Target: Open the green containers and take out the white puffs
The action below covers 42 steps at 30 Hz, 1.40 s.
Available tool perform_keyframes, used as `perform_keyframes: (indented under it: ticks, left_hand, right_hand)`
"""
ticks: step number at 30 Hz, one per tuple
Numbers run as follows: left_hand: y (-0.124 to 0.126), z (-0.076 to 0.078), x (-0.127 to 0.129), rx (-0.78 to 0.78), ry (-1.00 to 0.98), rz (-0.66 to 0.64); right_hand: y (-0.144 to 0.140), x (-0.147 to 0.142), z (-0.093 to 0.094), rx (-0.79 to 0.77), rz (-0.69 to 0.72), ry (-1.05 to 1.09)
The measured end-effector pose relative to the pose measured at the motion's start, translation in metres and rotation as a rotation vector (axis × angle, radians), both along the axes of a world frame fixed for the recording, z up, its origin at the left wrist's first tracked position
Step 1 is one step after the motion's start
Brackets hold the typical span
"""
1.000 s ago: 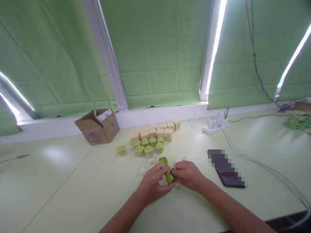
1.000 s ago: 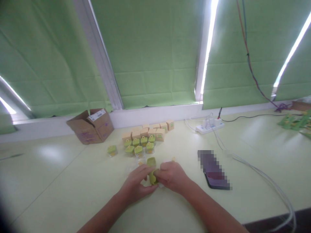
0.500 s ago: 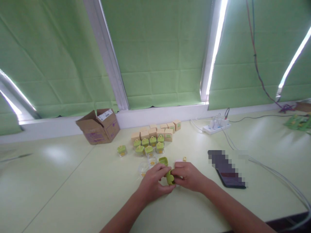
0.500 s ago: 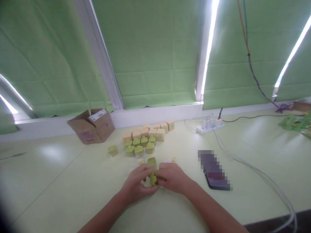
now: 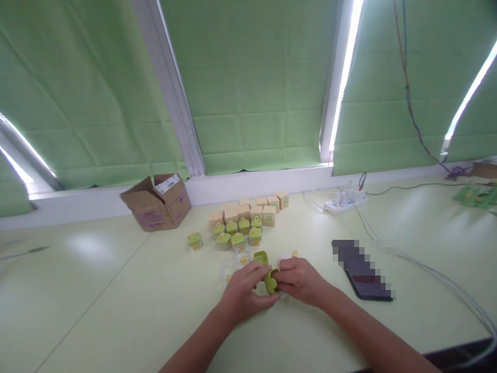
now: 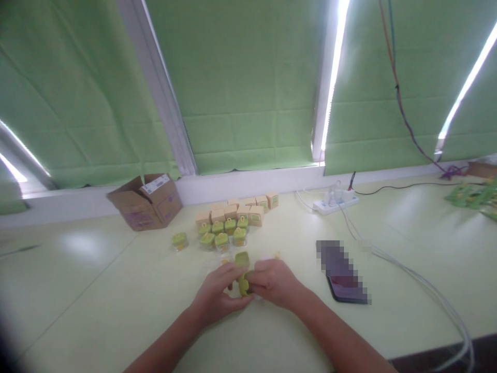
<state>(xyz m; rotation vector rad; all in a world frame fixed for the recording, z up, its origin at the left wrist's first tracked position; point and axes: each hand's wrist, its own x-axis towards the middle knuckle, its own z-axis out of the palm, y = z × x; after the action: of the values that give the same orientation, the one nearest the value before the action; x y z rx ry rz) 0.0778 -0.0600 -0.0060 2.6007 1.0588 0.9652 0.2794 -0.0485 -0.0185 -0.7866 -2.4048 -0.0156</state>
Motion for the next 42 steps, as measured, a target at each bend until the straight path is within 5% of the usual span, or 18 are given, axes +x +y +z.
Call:
perform_keyframes:
  ticks: [27, 42]
  left_hand:
    - [0.005, 0.001, -0.004, 0.04, 0.09, -0.048]
    - [0.006, -0.003, -0.004, 0.024, 0.063, 0.014]
  right_hand:
    - [-0.008, -0.003, 0.01, 0.011, -0.024, -0.078]
    - [-0.01, 0.003, 0.013, -0.236, 0.063, 0.102]
